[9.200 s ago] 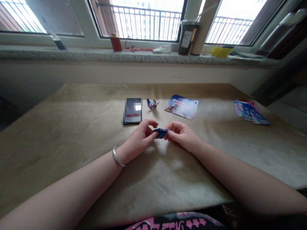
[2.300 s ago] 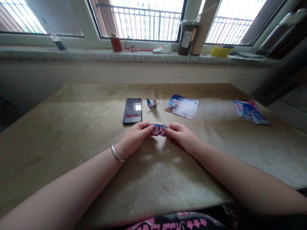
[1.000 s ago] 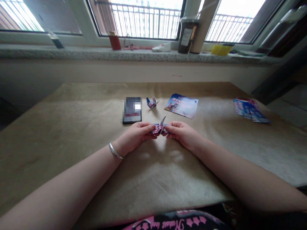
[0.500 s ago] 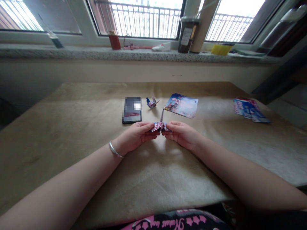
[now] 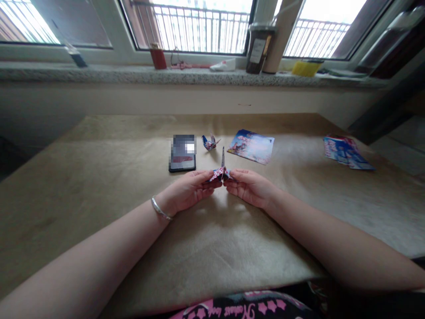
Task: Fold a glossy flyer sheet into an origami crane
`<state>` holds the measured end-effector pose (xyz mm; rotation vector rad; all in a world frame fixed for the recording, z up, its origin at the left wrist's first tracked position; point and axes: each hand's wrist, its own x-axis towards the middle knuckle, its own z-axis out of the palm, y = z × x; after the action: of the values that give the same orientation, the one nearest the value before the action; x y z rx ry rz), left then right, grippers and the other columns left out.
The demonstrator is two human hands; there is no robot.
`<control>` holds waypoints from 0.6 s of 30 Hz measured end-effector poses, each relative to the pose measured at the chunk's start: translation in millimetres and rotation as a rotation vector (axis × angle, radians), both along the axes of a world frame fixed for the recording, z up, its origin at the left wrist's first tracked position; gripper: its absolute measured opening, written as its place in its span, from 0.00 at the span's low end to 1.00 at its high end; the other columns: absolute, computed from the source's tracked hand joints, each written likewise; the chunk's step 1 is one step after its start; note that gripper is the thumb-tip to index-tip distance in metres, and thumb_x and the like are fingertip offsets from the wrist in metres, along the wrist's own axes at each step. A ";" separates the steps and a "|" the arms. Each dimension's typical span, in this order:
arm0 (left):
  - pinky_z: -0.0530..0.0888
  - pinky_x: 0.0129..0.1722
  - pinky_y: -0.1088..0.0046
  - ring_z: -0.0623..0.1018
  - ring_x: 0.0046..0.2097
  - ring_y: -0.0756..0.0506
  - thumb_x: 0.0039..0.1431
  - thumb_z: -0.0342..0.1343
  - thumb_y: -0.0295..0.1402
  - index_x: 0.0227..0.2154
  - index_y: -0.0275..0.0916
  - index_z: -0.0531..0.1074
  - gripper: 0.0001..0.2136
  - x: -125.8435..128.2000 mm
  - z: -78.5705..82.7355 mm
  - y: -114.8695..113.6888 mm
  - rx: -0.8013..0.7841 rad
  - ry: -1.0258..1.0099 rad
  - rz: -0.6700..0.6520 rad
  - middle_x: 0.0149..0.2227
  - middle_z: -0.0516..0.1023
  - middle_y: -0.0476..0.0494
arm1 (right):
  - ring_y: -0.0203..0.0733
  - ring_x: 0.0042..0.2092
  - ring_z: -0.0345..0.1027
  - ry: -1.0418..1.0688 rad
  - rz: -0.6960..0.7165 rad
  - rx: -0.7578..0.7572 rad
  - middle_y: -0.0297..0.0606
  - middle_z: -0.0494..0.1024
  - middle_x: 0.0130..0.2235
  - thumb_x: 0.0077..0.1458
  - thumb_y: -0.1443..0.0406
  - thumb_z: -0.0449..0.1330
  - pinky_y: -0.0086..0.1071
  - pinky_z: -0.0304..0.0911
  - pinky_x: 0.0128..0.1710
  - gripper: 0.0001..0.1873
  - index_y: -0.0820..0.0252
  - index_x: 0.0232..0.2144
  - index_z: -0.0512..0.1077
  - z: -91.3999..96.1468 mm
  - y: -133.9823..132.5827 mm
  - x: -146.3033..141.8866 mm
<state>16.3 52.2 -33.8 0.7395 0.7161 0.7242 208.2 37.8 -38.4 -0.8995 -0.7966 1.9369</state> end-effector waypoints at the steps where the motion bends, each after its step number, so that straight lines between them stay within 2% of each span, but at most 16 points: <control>1: 0.72 0.30 0.83 0.77 0.32 0.53 0.58 0.57 0.28 0.33 0.32 0.75 0.04 0.2 0.1 -0.1 0.001 0.000 0.004 0.31 0.78 0.42 | 0.33 0.32 0.71 -0.001 -0.003 0.002 0.34 0.78 0.28 0.46 0.65 0.67 0.28 0.65 0.37 0.05 0.60 0.27 0.74 -0.3 0.0 -0.2; 13: 0.72 0.29 0.84 0.76 0.30 0.54 0.60 0.55 0.26 0.32 0.32 0.75 0.05 2.8 1.1 0.1 -0.016 -0.026 0.027 0.30 0.77 0.43 | 0.34 0.33 0.72 -0.003 0.015 0.037 0.34 0.78 0.29 0.49 0.64 0.65 0.28 0.66 0.36 0.06 0.59 0.30 0.74 -2.9 1.5 -0.9; 18: 0.72 0.29 0.85 0.76 0.30 0.55 0.59 0.56 0.26 0.32 0.32 0.75 0.04 2.8 1.6 0.1 -0.039 -0.039 0.011 0.30 0.77 0.44 | 0.34 0.33 0.72 0.015 0.003 0.008 0.34 0.78 0.30 0.48 0.65 0.66 0.29 0.66 0.36 0.06 0.59 0.30 0.74 -3.9 2.0 -1.9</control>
<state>19.1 52.3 -32.2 0.6853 0.6976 0.7308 206.3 39.8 -42.4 -0.8780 -0.7968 1.9397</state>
